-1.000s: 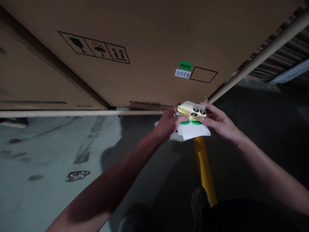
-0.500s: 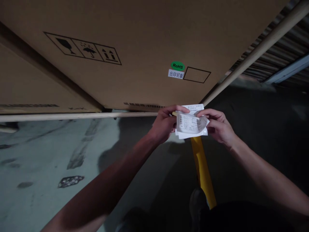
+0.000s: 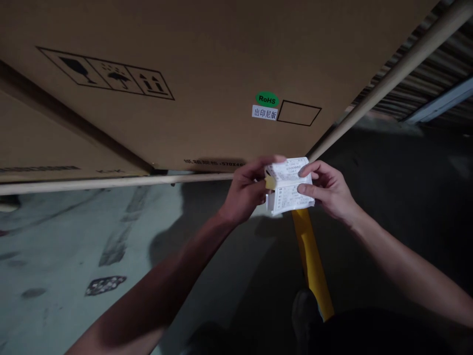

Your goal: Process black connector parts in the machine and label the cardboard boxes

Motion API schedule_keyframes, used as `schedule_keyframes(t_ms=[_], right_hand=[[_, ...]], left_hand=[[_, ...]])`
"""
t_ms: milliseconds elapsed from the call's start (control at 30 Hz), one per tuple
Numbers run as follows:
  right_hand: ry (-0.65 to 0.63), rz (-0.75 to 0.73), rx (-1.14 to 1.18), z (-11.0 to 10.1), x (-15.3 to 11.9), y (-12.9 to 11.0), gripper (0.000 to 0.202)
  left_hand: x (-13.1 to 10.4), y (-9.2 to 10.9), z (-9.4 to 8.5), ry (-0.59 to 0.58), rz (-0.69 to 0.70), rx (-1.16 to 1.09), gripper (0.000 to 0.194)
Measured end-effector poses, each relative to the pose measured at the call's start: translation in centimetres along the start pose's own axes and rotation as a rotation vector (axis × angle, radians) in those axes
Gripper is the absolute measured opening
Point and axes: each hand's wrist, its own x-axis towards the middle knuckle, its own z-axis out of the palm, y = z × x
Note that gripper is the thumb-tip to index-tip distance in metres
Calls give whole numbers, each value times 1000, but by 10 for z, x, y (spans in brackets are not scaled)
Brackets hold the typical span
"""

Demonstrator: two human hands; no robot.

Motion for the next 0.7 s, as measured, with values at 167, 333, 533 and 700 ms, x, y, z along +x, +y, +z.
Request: schedule_keyframes(t_ms=[167, 333, 533, 700], right_hand=[[90, -77, -43, 3, 3, 2, 40], [35, -47, -70, 3, 1, -3, 48], [-15, -97, -136, -14, -3, -13, 66], [68, -258, -318, -9, -7, -21, 41]], left_hand=[[1, -7, 1, 17, -171, -179, 63], [5, -15, -3, -3, -157, 60, 37], [9, -6, -8, 51, -166, -34, 24], [8, -3, -3, 94, -135, -77, 26]])
